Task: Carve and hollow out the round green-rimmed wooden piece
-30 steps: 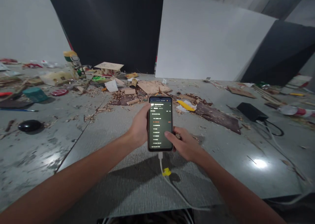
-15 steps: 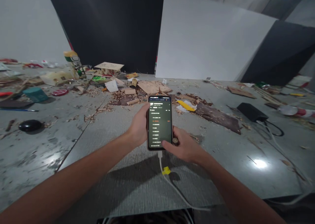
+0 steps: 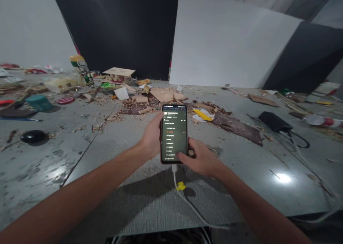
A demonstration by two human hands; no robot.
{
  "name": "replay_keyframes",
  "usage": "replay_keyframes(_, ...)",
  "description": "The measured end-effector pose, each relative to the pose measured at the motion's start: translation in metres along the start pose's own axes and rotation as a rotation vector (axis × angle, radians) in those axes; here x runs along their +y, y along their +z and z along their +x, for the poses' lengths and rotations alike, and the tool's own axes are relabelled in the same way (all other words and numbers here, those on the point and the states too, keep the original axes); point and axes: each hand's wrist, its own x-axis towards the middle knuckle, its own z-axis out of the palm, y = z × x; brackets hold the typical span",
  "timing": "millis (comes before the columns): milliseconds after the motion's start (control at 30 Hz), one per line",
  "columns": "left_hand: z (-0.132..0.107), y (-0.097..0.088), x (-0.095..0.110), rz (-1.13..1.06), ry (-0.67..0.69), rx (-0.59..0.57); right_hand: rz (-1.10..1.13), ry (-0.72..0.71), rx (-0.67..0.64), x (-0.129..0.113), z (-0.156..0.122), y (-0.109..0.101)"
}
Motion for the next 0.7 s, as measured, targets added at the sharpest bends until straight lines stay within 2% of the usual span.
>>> replay_keyframes(300,-0.0012,-0.0006,-0.003,0.044,-0.007,-0.032,0.054,0.159,0.019,0.0053,0.0025,0.0023)
replay_keyframes(467,-0.0015,0.0,-0.0029,0.045,0.005,-0.061,0.006,0.137,0.019,0.0028,0.002,0.0017)
replay_keyframes(700,-0.0013,-0.0013,-0.0034,0.058,0.006,-0.023,-0.065,0.087,0.04,0.0008,0.0016,-0.0001)
